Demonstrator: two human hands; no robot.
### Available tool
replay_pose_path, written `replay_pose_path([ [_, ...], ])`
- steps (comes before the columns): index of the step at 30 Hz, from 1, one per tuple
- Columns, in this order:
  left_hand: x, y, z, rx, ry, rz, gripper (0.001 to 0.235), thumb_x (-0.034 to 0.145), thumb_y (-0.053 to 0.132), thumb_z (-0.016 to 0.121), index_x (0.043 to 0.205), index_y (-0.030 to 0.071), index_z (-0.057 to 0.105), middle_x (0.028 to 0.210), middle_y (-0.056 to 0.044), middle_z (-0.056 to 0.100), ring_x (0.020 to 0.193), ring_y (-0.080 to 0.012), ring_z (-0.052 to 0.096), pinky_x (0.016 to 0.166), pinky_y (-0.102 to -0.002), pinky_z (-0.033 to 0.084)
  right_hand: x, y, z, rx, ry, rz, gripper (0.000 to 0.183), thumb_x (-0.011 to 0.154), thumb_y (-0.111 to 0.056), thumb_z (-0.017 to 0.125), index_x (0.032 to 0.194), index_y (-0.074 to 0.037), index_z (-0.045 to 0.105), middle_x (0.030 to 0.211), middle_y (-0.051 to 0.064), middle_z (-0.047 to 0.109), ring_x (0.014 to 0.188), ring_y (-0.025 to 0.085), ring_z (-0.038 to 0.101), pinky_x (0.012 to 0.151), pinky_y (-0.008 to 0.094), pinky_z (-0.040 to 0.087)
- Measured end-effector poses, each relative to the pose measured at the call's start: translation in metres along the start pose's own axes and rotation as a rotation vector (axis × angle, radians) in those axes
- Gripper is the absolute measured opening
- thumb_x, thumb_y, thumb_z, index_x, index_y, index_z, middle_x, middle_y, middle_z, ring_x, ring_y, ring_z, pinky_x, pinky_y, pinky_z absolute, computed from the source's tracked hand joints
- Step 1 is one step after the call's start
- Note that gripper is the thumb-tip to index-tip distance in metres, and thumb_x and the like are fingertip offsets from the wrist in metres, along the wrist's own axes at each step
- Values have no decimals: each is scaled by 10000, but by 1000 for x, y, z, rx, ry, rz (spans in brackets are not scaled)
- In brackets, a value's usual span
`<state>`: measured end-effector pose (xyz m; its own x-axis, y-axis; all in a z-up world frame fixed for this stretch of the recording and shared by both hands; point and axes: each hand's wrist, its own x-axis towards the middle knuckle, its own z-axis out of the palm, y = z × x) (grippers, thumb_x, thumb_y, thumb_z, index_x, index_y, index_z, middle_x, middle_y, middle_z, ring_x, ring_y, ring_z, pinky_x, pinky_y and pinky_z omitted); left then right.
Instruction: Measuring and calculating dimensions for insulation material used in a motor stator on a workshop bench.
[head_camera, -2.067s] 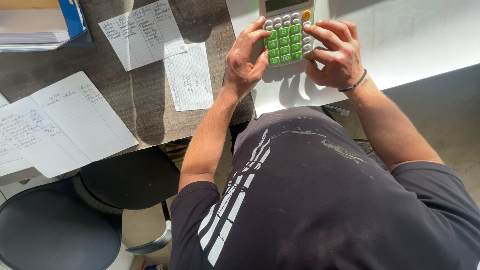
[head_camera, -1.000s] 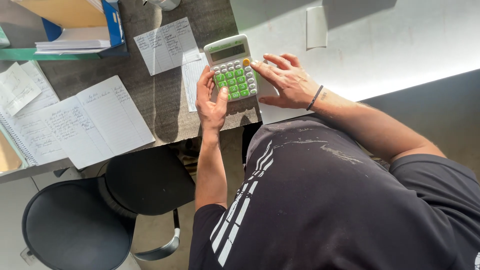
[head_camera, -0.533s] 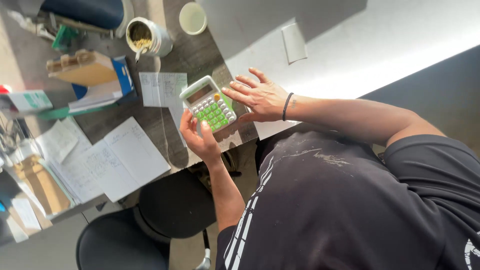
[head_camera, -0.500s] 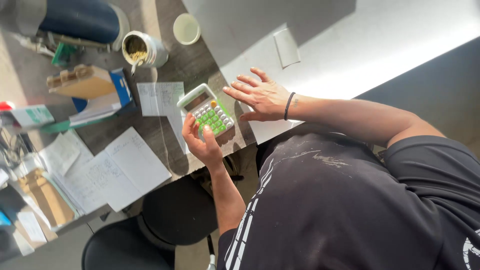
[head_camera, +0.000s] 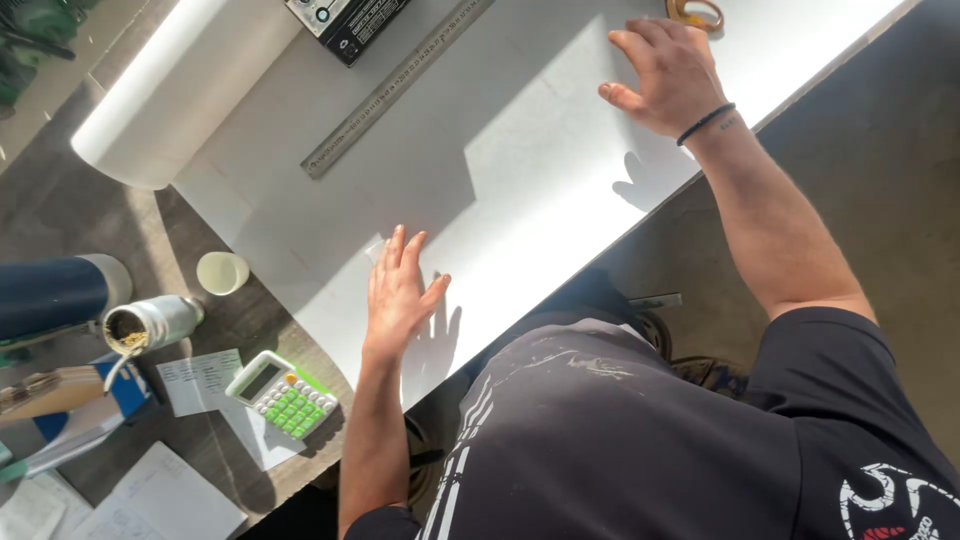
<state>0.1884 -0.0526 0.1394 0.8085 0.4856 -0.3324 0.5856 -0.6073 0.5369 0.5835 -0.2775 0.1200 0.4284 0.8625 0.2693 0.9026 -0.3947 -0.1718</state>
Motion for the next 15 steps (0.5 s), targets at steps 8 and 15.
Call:
replay_pose_path([
  [8, -29, 5, 46, -16, 319, -451, 760, 886, 310, 685, 1554, 111, 382, 1668, -180, 211, 1541, -396, 138, 1211, -539, 209, 8, 159, -5, -183, -150, -83, 789, 874, -503, 861, 1541, -148, 634, 1409, 93, 586, 1109, 297, 599, 883, 414, 565],
  [15, -32, 67, 70, -46, 380, -542, 650, 883, 152, 641, 1494, 51, 442, 1602, -197, 370, 1461, -364, 368, 1137, -478, 358, 30, 261, 0, -376, -48, -169, 562, 975, -564, 824, 1371, -170, 768, 1208, 24, 714, 934, 149, 694, 767, 263, 598],
])
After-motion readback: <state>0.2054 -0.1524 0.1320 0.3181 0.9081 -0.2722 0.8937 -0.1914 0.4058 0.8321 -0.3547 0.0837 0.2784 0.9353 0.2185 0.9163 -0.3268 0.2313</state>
